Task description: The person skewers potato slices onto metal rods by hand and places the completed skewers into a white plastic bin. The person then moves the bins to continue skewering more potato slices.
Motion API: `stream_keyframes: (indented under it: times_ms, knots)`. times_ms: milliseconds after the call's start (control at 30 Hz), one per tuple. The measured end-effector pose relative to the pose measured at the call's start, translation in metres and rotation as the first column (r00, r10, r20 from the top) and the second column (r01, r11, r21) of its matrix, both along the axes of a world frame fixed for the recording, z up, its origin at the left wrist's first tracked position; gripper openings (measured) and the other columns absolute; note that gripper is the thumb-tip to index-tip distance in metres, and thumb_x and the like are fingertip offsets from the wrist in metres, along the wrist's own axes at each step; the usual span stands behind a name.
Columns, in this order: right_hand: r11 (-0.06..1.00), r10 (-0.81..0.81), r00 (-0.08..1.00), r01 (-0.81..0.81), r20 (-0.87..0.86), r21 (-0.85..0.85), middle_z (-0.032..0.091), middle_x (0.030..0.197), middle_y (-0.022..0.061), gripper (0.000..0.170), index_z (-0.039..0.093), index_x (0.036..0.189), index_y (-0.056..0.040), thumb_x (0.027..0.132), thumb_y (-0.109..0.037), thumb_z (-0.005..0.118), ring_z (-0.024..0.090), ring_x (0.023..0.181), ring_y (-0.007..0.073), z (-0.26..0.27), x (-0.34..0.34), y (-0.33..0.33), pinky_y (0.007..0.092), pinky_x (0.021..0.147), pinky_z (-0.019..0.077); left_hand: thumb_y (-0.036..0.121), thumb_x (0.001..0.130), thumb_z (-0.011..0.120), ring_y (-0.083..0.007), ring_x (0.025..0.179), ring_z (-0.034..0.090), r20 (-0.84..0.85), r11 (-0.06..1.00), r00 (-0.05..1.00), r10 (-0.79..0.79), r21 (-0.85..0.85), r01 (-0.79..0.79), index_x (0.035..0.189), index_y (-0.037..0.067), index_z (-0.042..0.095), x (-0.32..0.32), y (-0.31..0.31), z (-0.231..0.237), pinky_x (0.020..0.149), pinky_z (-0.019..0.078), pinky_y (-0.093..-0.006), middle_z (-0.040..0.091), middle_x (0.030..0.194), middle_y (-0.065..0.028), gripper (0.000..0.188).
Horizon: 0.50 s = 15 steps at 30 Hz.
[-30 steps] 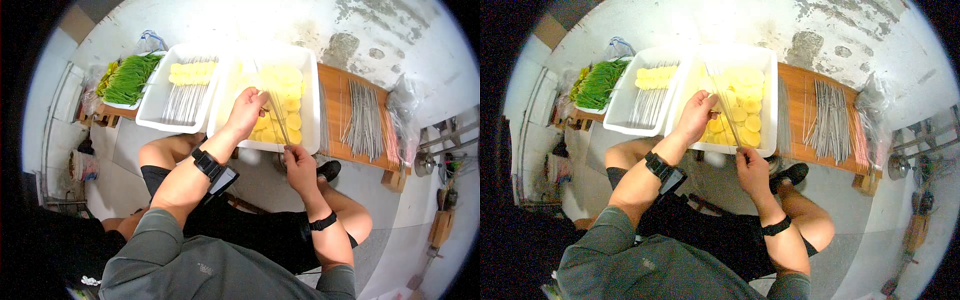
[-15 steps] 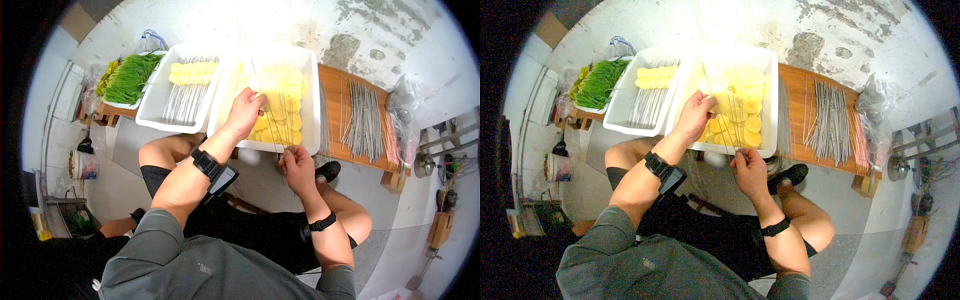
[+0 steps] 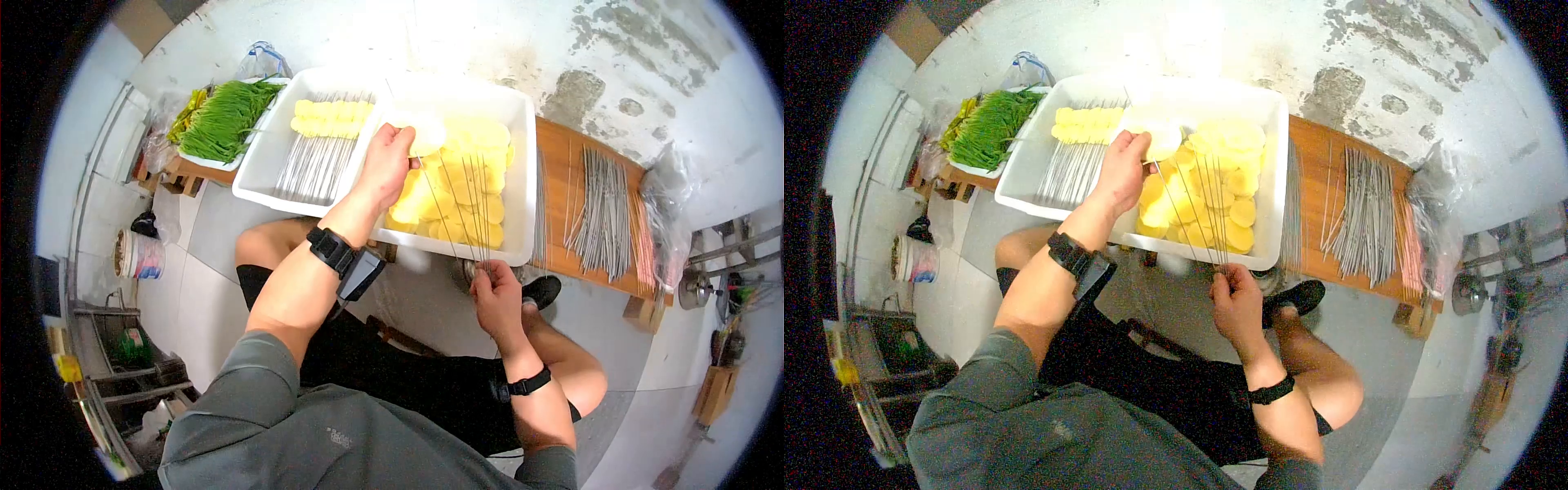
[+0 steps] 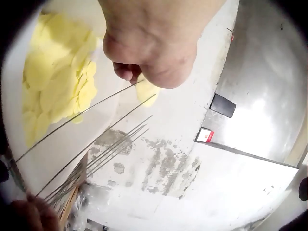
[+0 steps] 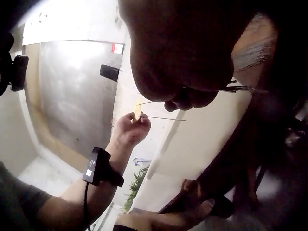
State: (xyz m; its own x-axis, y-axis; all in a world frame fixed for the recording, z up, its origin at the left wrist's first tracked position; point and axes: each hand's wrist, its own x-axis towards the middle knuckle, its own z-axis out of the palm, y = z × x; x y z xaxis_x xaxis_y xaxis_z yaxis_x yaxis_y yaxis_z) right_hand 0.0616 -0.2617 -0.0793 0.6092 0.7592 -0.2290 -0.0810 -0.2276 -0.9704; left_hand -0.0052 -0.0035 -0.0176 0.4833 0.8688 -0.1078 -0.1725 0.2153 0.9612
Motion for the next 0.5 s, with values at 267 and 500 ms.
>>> stream_keyframes:
  times_ms: [267,500]
  knots:
    - [1.0,0.022,0.991,-0.02,0.132,-0.013,0.059,0.069,0.005,0.015,0.059,0.093,0.0007,0.09,-0.014,0.056,0.054,0.063,0.0113,-0.007,-0.004,-0.003,0.0273,0.061,0.045,0.018,0.095,0.049,-0.0111,0.07,0.051,0.028,0.998,0.999,0.031,0.05,-0.033,0.103,-0.001,0.049,-0.005,0.008,0.01,0.057,0.0423,-0.0253,0.059,0.09,-0.0064,0.02]
    - [0.999,0.038,0.996,-0.037,0.082,-0.013,0.06,0.069,0.0044,0.014,0.059,0.093,0.0013,0.091,-0.012,0.056,0.054,0.062,0.0102,-0.003,-0.005,-0.004,0.0261,0.059,0.0455,0.018,0.095,0.049,-0.0111,0.07,0.051,0.024,0.997,0.999,0.036,0.073,-0.037,0.103,-0.001,0.049,-0.005,0.013,0.007,0.056,0.0425,-0.0256,0.058,0.09,-0.0067,0.021]
